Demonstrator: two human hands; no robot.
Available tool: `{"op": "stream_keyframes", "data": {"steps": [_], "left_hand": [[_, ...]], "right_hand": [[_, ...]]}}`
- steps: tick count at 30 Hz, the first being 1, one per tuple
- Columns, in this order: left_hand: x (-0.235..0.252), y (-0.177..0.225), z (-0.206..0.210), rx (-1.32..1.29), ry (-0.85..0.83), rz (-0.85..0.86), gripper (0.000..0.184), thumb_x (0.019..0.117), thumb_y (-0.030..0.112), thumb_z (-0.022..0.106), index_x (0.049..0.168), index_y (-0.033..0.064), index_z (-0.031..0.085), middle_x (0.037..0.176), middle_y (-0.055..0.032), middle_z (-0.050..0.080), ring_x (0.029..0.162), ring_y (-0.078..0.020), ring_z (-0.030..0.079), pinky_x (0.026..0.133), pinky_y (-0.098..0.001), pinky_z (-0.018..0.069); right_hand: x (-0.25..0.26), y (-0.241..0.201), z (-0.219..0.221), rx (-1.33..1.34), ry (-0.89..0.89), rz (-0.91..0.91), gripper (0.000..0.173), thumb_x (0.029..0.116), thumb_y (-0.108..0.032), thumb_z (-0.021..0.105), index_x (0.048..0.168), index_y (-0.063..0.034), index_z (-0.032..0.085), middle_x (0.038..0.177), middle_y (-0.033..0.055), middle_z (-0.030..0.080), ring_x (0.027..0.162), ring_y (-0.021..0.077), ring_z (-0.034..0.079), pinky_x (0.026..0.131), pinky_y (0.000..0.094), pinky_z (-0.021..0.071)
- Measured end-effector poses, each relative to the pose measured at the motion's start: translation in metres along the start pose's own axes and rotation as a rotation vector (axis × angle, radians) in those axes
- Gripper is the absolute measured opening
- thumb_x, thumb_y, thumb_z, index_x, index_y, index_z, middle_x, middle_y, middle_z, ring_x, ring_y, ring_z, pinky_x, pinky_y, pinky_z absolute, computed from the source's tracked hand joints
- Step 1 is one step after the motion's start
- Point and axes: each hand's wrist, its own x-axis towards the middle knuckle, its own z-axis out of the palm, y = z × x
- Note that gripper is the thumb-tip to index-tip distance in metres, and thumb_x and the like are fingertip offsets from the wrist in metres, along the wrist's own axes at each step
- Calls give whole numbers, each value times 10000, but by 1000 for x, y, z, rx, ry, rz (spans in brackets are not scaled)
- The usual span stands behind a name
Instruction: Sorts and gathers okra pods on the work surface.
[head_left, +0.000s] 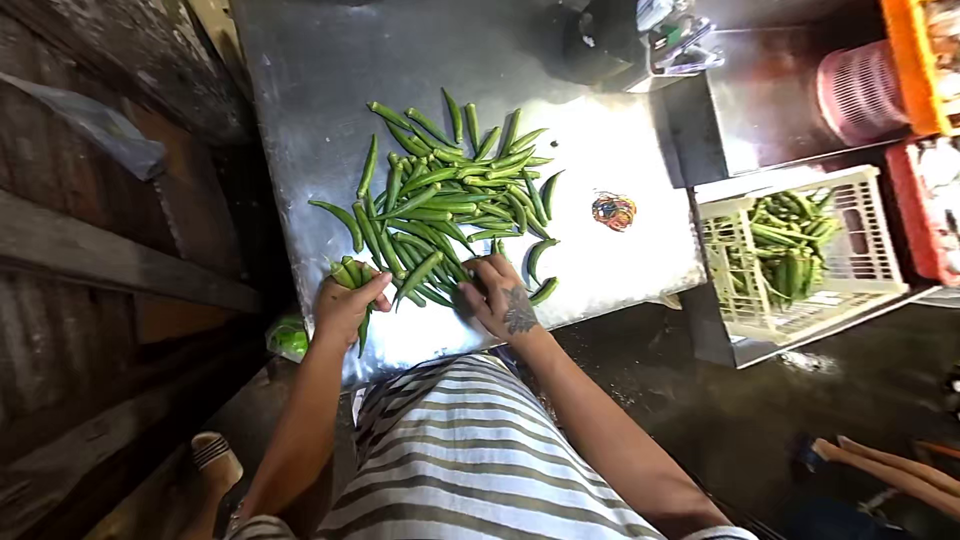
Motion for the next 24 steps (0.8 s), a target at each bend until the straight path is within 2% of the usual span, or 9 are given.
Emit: {"op": "stream_keyframes", "data": {"steps": [2, 4, 7, 9, 10, 14, 17, 20, 24], "left_hand": [[4, -2, -3, 6, 92, 8, 115, 916, 34, 741, 896, 48, 629, 621, -44, 609, 487, -155, 594, 557, -336, 602], [6, -2, -4, 8, 147, 7, 136, 922, 48, 743, 892, 67, 611, 594, -19, 560, 456, -128, 539, 508, -303, 566], [6, -1, -4, -8, 158, -4, 94, 945, 53, 713, 921, 61, 623, 575, -18, 522, 439, -120, 499, 467, -277, 519], [6, 0, -4, -23, 171, -3, 57, 958, 48, 692, 934, 47, 641, 575, -28, 526, 438, -124, 500, 462, -275, 516], [6, 0, -5, -40, 178, 5, 55, 960, 41, 683, 927, 45, 639, 573, -32, 528, 438, -125, 503, 464, -278, 518], [1, -2, -14, -62, 159, 50, 100, 932, 10, 689, 887, 66, 619, 571, -19, 524, 449, -125, 511, 498, -293, 540], [1, -3, -16, -15, 95, 71, 121, 903, 17, 729, 872, 72, 625, 574, -28, 546, 449, -125, 520, 504, -292, 541], [2, -1, -8, 14, 102, 59, 69, 934, 41, 711, 921, 55, 644, 580, -33, 558, 455, -128, 536, 512, -293, 552], [7, -2, 2, 32, 118, 33, 43, 972, 78, 686, 970, 50, 654, 589, -24, 551, 465, -132, 541, 516, -299, 558]], "right_hand": [[9, -12, -2, -40, 89, -38, 344, 979, -348, 582, 1145, -82, 722, 1092, 140, 671, 1037, 307, 648, 893, 485, 550], [21, -27, -1, -137, 108, -124, 369, 978, -345, 575, 1218, -98, 708, 1152, 134, 678, 1055, 323, 643, 885, 493, 540], [30, -47, 16, -306, -49, -181, 521, 991, -469, 559, 1428, -189, 599, 1450, 91, 578, 1203, 335, 598, 910, 517, 519], [24, -52, 32, -370, -158, -198, 540, 1006, -512, 529, 1448, -204, 572, 1589, 106, 439, 1255, 362, 557, 934, 536, 497], [20, -51, 36, -382, -173, -214, 515, 1018, -511, 498, 1427, -212, 589, 1609, 98, 414, 1255, 356, 558, 943, 531, 494], [6, -40, 35, -321, -167, -271, 390, 1017, -433, 516, 1297, -222, 687, 1517, 43, 532, 1217, 310, 596, 929, 489, 522], [0, -29, 27, -253, -218, -338, 413, 1007, -393, 530, 1358, -214, 656, 1533, 10, 529, 1206, 297, 606, 926, 473, 532], [-2, -25, 14, -94, -315, -365, 401, 1002, -321, 527, 1372, -225, 650, 1546, -50, 518, 1236, 249, 586, 983, 446, 505], [8, -21, 1, 118, -137, -280, 276, 1006, -214, 521, 1132, -162, 761, 1331, -20, 684, 1195, 180, 632, 1011, 416, 507]]}}
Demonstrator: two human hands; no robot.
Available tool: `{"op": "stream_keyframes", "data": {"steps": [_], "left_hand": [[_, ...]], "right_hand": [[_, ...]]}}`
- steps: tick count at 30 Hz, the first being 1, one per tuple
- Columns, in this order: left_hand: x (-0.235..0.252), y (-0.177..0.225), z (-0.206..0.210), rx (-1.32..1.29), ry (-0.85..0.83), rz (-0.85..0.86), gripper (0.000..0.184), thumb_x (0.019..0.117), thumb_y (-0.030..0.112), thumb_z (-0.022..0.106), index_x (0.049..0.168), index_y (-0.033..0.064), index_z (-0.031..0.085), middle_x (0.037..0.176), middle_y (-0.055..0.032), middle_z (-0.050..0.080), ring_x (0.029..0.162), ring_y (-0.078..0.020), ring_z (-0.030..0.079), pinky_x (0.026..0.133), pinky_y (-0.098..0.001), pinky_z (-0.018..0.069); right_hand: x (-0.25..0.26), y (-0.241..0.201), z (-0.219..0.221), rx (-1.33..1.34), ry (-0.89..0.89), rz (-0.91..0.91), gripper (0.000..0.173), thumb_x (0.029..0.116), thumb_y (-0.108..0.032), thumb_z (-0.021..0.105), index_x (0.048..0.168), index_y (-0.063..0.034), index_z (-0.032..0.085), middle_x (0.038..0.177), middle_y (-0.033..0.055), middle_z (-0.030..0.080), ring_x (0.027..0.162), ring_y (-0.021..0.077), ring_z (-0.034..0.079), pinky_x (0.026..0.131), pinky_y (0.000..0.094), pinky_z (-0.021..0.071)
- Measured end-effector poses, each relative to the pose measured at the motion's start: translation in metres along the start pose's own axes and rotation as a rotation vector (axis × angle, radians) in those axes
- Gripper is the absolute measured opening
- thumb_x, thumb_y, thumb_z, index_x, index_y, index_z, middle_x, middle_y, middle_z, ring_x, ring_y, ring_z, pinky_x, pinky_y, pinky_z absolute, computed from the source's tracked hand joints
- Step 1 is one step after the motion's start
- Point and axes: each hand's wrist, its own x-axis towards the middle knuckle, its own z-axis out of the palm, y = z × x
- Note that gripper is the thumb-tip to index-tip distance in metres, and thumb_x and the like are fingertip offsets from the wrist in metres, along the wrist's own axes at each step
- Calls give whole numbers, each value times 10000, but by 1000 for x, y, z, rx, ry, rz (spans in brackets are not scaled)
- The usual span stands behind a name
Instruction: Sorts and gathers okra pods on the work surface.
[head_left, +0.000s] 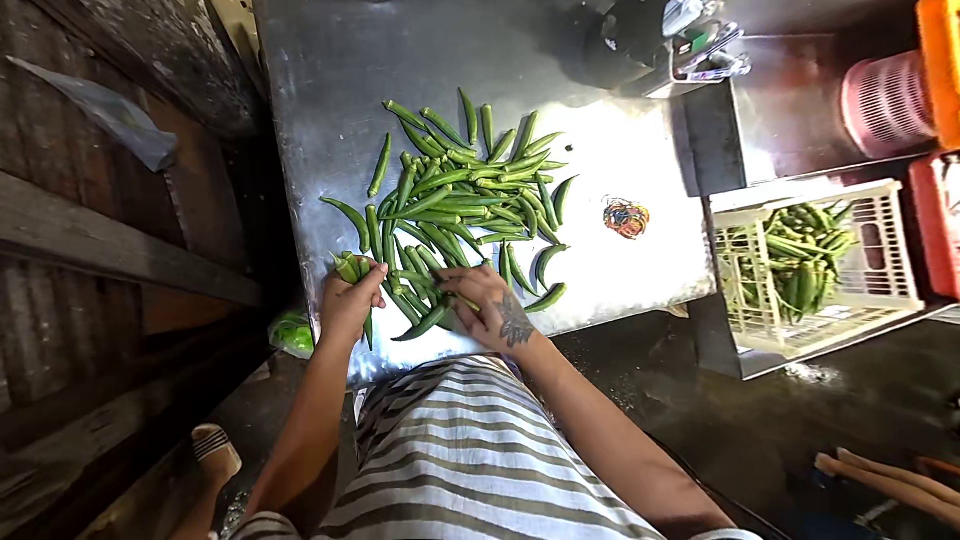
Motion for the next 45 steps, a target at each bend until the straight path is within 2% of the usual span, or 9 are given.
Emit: {"op": "stream_keyframes", "data": {"steps": [4, 9, 14, 20, 23, 27, 35, 40, 45], "left_hand": [[0, 0, 6, 44, -1, -31, 58, 977, 95, 684, 974, 49, 650, 587, -23, 532, 469, -134, 531, 518, -307, 556], [1, 0, 10, 61, 15, -40, 51, 976, 74, 678, 967, 33, 649, 584, -37, 535, 461, -141, 531, 514, -309, 559], [4, 3, 7, 48, 11, -28, 48, 974, 63, 672, 949, 30, 649, 580, -40, 534, 467, -145, 534, 523, -315, 560], [7, 7, 9, 65, 24, -53, 49, 990, 78, 659, 960, 44, 639, 581, -32, 525, 475, -144, 535, 533, -317, 560], [7, 4, 9, 53, 22, -58, 66, 993, 94, 661, 960, 40, 641, 594, -38, 524, 482, -150, 530, 530, -321, 558], [7, 1, 9, 47, 23, -49, 66, 989, 85, 659, 954, 35, 637, 588, -39, 524, 481, -148, 531, 534, -321, 559], [10, 0, 5, -7, -6, -45, 47, 991, 56, 636, 961, 23, 621, 572, -30, 512, 476, -145, 534, 531, -329, 562], [10, 0, 3, -38, -14, -46, 53, 983, 56, 648, 954, 21, 619, 568, -34, 510, 468, -149, 533, 526, -328, 564], [13, 2, 2, -52, -35, -72, 71, 979, 54, 646, 926, 20, 612, 562, -35, 493, 458, -153, 519, 519, -338, 564]], "right_hand": [[24, 7, -19, -128, 151, 183, 292, 941, -231, 604, 1177, -114, 728, 1221, 98, 676, 1137, 291, 624, 965, 483, 523], [54, 11, -24, -376, 89, 261, 613, 960, -360, 621, 1531, -182, 487, 1602, 77, 431, 1276, 374, 532, 927, 554, 489], [43, 3, -4, -377, 46, 203, 339, 963, -310, 633, 1299, -301, 677, 1400, 29, 614, 1187, 339, 581, 864, 530, 505], [37, -7, -2, -241, 3, 92, 266, 1004, -377, 546, 1022, -232, 769, 1142, -34, 722, 1089, 229, 623, 854, 456, 481], [58, -3, -16, -220, 182, 161, 292, 974, -337, 609, 1155, -148, 738, 1203, 66, 693, 1093, 295, 629, 882, 495, 528], [87, 17, -25, -355, 100, 378, 633, 966, -503, 585, 1513, -196, 505, 1593, 61, 442, 1301, 357, 513, 958, 541, 471], [81, 12, -19, -381, 20, 355, 442, 1062, -512, 429, 1221, -204, 702, 1182, 83, 685, 1154, 353, 594, 862, 559, 494], [130, 45, -49, -373, 57, 548, 405, 1012, -229, 509, 1399, -174, 614, 1307, 125, 655, 1253, 371, 580, 934, 585, 507], [151, 80, -70, -353, -2, 623, 367, 1005, -209, 506, 1331, -231, 673, 1285, 138, 649, 1260, 361, 579, 959, 582, 510]]}}
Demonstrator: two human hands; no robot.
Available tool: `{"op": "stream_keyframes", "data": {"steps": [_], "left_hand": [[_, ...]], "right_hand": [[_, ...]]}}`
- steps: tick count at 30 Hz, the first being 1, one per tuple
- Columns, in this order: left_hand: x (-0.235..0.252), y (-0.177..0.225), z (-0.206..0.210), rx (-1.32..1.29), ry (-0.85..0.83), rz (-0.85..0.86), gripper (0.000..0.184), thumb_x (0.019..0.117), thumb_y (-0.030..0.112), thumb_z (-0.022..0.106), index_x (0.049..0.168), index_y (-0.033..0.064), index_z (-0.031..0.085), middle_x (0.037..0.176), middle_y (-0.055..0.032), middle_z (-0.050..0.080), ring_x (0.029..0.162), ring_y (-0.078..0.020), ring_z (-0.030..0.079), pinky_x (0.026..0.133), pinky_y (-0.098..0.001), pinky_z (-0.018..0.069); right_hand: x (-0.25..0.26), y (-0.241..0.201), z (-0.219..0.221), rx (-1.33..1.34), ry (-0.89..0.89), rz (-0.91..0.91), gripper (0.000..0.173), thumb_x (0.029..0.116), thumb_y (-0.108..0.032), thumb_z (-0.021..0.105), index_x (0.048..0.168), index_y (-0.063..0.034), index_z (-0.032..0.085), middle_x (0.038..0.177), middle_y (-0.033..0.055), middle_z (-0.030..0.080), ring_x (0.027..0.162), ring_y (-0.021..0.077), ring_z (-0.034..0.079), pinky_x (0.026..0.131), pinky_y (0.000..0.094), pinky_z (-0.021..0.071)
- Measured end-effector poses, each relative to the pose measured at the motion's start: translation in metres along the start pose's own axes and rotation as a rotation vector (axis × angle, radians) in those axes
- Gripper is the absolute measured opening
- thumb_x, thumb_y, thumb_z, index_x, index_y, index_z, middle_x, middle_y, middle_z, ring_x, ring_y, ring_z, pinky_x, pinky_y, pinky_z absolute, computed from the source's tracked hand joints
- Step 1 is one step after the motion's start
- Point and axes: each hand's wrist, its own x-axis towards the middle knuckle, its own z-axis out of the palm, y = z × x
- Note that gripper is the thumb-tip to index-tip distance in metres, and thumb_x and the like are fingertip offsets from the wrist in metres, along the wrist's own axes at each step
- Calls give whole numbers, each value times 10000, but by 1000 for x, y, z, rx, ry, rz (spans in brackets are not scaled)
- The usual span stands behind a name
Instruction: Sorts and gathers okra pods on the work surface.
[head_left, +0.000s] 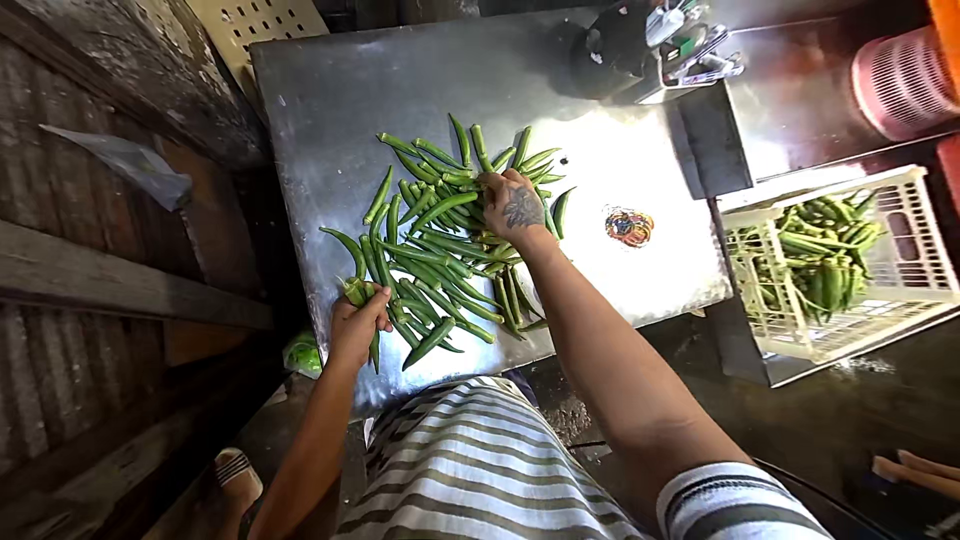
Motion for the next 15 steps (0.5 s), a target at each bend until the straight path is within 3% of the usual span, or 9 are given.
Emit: {"op": "stream_keyframes", "data": {"steps": [3, 5, 7, 10, 12, 15], "left_hand": [[1, 1, -1, -3, -6, -11, 72, 985, 59, 645, 940, 16, 611, 565, -30, 494, 461, -151, 521, 517, -336, 564], [2, 1, -1, -12, -11, -12, 73, 989, 60, 640, 936, 17, 612, 568, -30, 496, 466, -150, 521, 522, -336, 566], [2, 0, -1, -19, -11, -13, 76, 994, 63, 634, 933, 23, 612, 573, -30, 493, 471, -150, 519, 528, -337, 569], [1, 1, -1, -15, -16, -15, 76, 993, 72, 641, 938, 30, 610, 582, -25, 493, 478, -150, 523, 536, -340, 571], [1, 0, -3, -36, -32, -3, 76, 992, 68, 636, 932, 29, 611, 579, -22, 490, 476, -148, 519, 535, -339, 568], [0, -3, -5, -60, -41, 11, 76, 991, 67, 633, 927, 31, 612, 577, -18, 501, 476, -148, 526, 537, -334, 567]], "right_hand": [[6, -1, -6, -31, -30, 44, 358, 993, -298, 555, 1327, -247, 672, 1301, 144, 638, 1276, 369, 563, 955, 590, 503], [-2, -15, -9, -31, 67, -13, 381, 975, -351, 619, 1317, -190, 671, 1287, 178, 616, 1236, 394, 570, 941, 588, 509], [-14, -29, -2, -22, 185, -233, 388, 968, -378, 624, 1311, -209, 688, 1235, 179, 631, 1165, 394, 597, 897, 570, 523], [-29, -36, 20, -25, 100, -482, 434, 983, -517, 563, 1337, -292, 676, 1352, 101, 599, 1226, 346, 551, 956, 545, 477], [-34, -23, 35, 34, 109, -508, 418, 952, -564, 602, 1267, -312, 712, 1365, 63, 597, 1225, 309, 553, 976, 508, 489], [-47, 3, 32, 115, 196, -521, 270, 877, -408, 757, 1043, -194, 754, 1271, 107, 634, 1176, 325, 595, 946, 513, 528]]}}
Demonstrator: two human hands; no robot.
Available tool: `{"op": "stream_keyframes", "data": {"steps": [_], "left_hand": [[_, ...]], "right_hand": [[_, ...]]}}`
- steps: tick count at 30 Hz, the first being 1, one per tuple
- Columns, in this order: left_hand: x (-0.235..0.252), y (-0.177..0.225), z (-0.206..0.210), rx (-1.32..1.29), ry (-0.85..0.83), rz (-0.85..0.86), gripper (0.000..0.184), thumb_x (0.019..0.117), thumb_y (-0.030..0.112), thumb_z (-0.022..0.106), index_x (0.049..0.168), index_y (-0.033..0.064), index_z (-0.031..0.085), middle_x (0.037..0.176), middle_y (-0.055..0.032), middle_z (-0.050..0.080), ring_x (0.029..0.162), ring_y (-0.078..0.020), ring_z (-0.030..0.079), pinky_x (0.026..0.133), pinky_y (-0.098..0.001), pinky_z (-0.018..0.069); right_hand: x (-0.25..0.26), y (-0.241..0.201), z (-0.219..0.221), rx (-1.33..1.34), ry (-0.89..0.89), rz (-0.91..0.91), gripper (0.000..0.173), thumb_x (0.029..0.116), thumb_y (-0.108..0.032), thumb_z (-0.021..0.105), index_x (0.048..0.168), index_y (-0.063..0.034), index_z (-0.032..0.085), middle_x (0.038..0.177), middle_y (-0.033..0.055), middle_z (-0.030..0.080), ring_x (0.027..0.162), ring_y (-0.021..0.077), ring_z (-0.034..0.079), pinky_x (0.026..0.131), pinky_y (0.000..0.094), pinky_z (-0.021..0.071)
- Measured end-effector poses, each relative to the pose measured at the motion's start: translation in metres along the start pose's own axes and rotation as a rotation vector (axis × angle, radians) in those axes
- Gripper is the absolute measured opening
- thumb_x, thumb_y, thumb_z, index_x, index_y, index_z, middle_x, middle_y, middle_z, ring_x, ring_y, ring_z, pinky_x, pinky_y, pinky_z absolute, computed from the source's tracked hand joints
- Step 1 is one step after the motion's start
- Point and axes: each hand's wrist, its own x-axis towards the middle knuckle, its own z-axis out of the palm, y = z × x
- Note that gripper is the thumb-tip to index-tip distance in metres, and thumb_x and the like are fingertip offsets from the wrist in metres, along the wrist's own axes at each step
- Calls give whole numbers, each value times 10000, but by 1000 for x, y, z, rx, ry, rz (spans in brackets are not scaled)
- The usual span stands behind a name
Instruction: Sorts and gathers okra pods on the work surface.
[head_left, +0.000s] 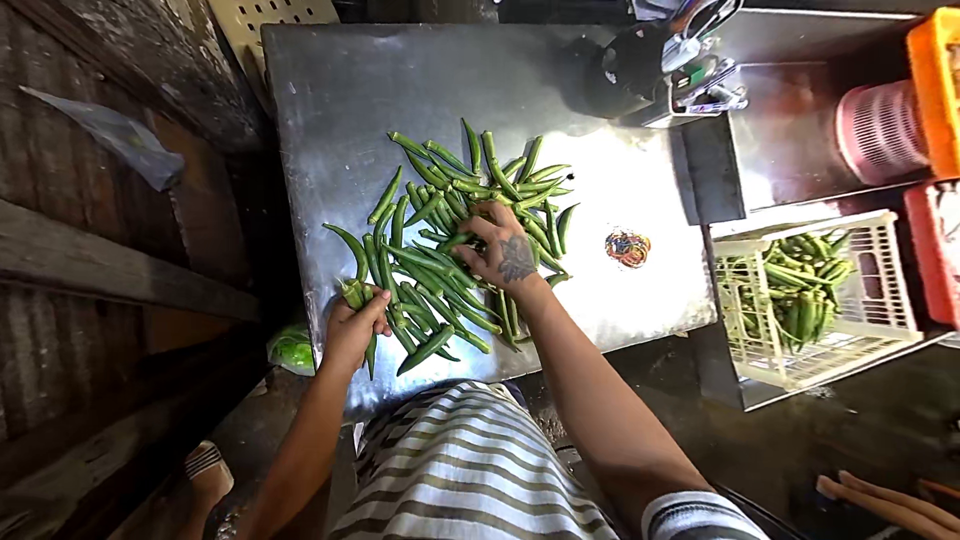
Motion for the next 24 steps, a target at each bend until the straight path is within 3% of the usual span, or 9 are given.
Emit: {"op": "stream_keyframes", "data": {"steps": [3, 5, 7, 10, 12, 14, 17, 21, 24], "left_hand": [[0, 2, 0, 22, 4, -7, 67, 994, 74, 630, 947, 33, 607, 588, -18, 516, 479, -147, 540, 538, -333, 575], [2, 4, 2, 34, 5, -15, 65, 993, 73, 634, 952, 29, 610, 578, -21, 513, 473, -147, 539, 536, -334, 575], [3, 4, 2, 49, 6, -24, 71, 997, 78, 636, 946, 32, 619, 571, -18, 513, 468, -143, 539, 536, -328, 577], [4, 4, 2, 61, 3, -33, 74, 998, 76, 636, 941, 32, 617, 570, -24, 504, 467, -147, 535, 534, -333, 579], [4, 5, 3, 67, 5, -40, 72, 998, 70, 631, 940, 33, 610, 569, -22, 502, 465, -148, 534, 532, -334, 579], [3, 6, 3, 65, 3, -39, 66, 996, 63, 628, 941, 32, 608, 572, -22, 501, 465, -150, 533, 529, -337, 578], [3, 5, 3, 61, 1, -39, 59, 1000, 62, 623, 954, 35, 600, 583, -19, 500, 473, -148, 534, 533, -332, 578], [3, 4, 3, 66, 6, -41, 52, 1000, 57, 622, 957, 31, 608, 575, -25, 504, 468, -150, 541, 531, -339, 582], [3, 5, 3, 83, 14, -52, 50, 1003, 57, 619, 961, 31, 611, 574, -23, 499, 465, -148, 535, 531, -337, 583]], "right_hand": [[-17, 19, -16, -96, -14, 25, 184, 889, -311, 736, 885, -128, 727, 1274, 99, 641, 1140, 330, 609, 931, 521, 531], [-24, 31, -27, -152, -30, 65, 168, 896, -291, 712, 930, -128, 735, 1284, 80, 653, 1129, 335, 614, 902, 543, 522], [-27, 39, -37, -156, -57, 119, 312, 882, -326, 713, 1125, -130, 703, 1203, 89, 678, 1102, 348, 620, 877, 575, 506], [-25, 45, -38, -74, -126, 161, 630, 874, -386, 725, 1462, -239, 553, 1197, 107, 678, 1115, 350, 617, 919, 605, 491], [-25, 42, -34, -36, -171, 145, 550, 858, -384, 739, 1393, -309, 635, 1177, 128, 612, 1101, 346, 585, 885, 603, 483], [-24, 38, -32, -44, -203, 143, 469, 740, -322, 750, 1209, -313, 731, 1145, 125, 574, 1072, 339, 564, 824, 586, 465], [-24, 39, -38, -6, -265, 207, 468, 609, -328, 766, 1078, -317, 755, 1205, 120, 553, 1137, 346, 531, 835, 597, 460], [-27, 28, -43, -11, -154, 288, 215, 733, -382, 707, 898, -256, 761, 1238, 125, 568, 1166, 363, 511, 879, 598, 438], [-15, -1, -32, -41, 24, 150, 126, 908, -261, 689, 944, -179, 778, 1087, 127, 639, 1067, 341, 599, 874, 546, 515]]}}
